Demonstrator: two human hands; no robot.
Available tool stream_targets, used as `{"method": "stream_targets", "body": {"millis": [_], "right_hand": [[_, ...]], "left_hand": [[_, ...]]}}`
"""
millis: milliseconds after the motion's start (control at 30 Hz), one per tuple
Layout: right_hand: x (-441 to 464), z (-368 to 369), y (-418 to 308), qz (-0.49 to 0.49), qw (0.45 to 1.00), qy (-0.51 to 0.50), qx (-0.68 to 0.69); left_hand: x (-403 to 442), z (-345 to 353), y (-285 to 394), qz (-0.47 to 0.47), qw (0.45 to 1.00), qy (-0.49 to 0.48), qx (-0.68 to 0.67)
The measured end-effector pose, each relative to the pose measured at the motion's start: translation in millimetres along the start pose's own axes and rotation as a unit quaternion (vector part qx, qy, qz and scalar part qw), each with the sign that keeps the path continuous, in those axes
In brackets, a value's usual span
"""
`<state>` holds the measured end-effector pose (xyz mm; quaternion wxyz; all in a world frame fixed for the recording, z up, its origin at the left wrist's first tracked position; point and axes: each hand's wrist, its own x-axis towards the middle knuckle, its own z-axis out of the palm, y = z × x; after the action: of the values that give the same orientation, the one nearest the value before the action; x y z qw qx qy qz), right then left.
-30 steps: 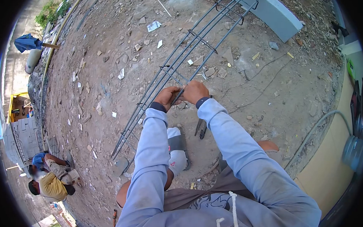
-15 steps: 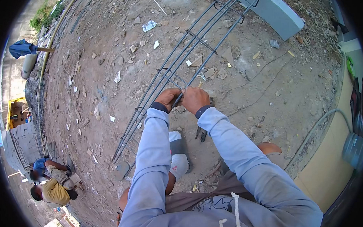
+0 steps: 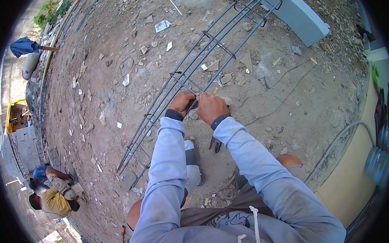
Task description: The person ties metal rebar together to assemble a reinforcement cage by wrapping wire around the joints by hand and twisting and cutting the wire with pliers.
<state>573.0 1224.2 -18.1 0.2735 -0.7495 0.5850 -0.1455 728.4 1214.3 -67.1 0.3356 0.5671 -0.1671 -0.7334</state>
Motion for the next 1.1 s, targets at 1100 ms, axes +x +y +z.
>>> {"method": "stream_targets", "body": {"millis": [1100], "right_hand": [[-0.6,-10.1,-7.2,0.059,0.997,-0.035,0.039]], "left_hand": [[-33.2,48.4,-19.2,0.258,0.907,0.305,0.136]]}}
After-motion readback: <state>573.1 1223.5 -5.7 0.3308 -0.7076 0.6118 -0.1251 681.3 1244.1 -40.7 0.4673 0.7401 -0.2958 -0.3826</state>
